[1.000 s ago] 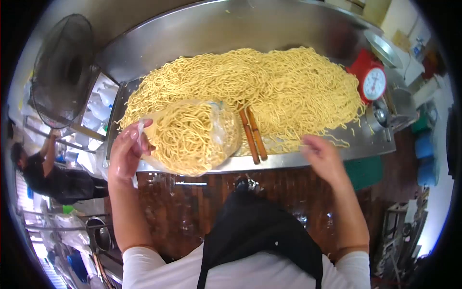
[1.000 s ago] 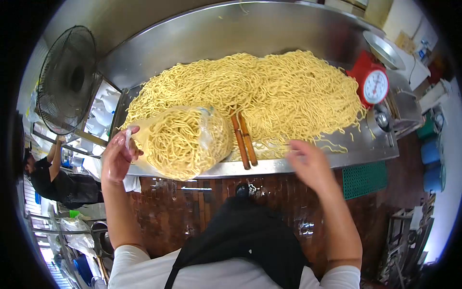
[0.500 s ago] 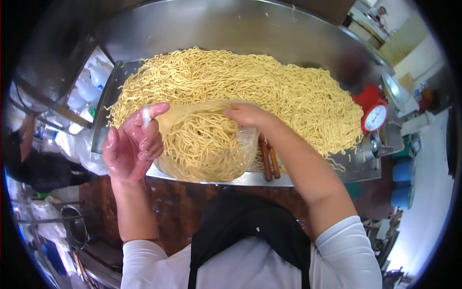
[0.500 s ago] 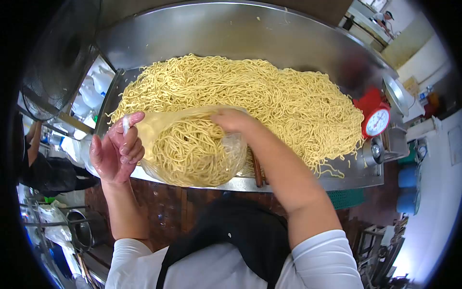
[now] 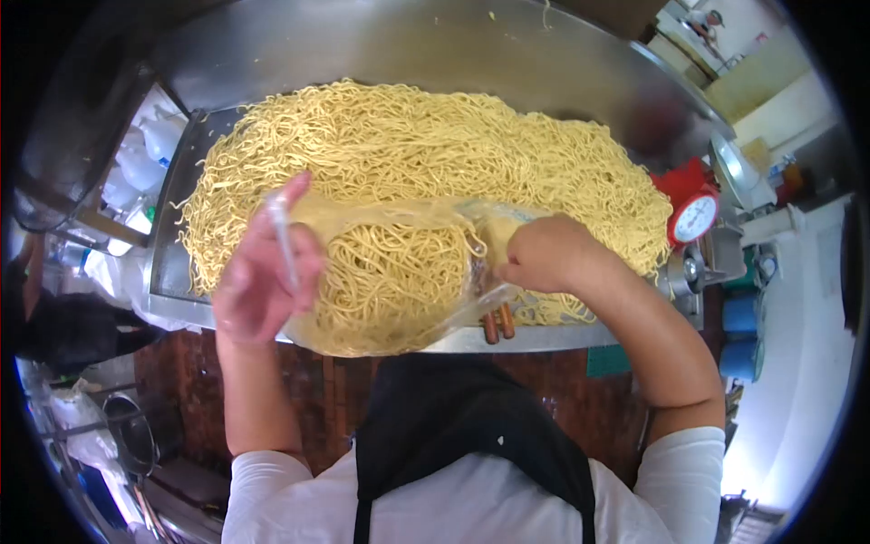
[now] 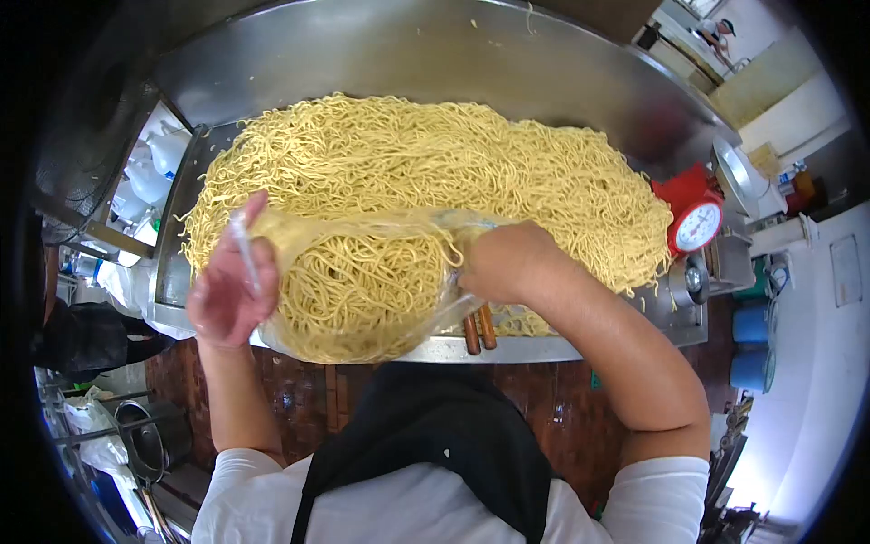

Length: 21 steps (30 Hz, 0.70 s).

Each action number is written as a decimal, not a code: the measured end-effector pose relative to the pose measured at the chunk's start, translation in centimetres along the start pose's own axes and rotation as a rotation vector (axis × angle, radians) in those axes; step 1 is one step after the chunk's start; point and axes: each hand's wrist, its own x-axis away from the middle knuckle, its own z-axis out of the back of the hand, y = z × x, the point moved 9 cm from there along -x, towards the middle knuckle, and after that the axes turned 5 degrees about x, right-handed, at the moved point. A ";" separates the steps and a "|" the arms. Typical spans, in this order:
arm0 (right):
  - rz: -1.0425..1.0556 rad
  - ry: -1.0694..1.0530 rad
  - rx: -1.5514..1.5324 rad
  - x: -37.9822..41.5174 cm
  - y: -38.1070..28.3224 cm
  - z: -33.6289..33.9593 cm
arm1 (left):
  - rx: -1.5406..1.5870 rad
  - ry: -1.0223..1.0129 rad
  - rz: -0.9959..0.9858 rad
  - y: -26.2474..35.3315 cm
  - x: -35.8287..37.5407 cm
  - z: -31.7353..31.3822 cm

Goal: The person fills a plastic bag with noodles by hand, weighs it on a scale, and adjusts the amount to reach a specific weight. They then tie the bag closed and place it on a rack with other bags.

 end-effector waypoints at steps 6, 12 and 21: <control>0.202 0.305 -0.486 3.1 -2.7 4.0 | -0.826 -0.245 -0.051 -12.1 -1.2 -6.2; 0.515 0.997 -0.653 9.0 -3.6 6.4 | -0.242 0.122 0.017 -15.1 -2.1 -2.7; 0.768 0.190 -0.537 14.6 -8.5 3.1 | -0.444 0.193 0.250 -14.9 -1.6 -1.1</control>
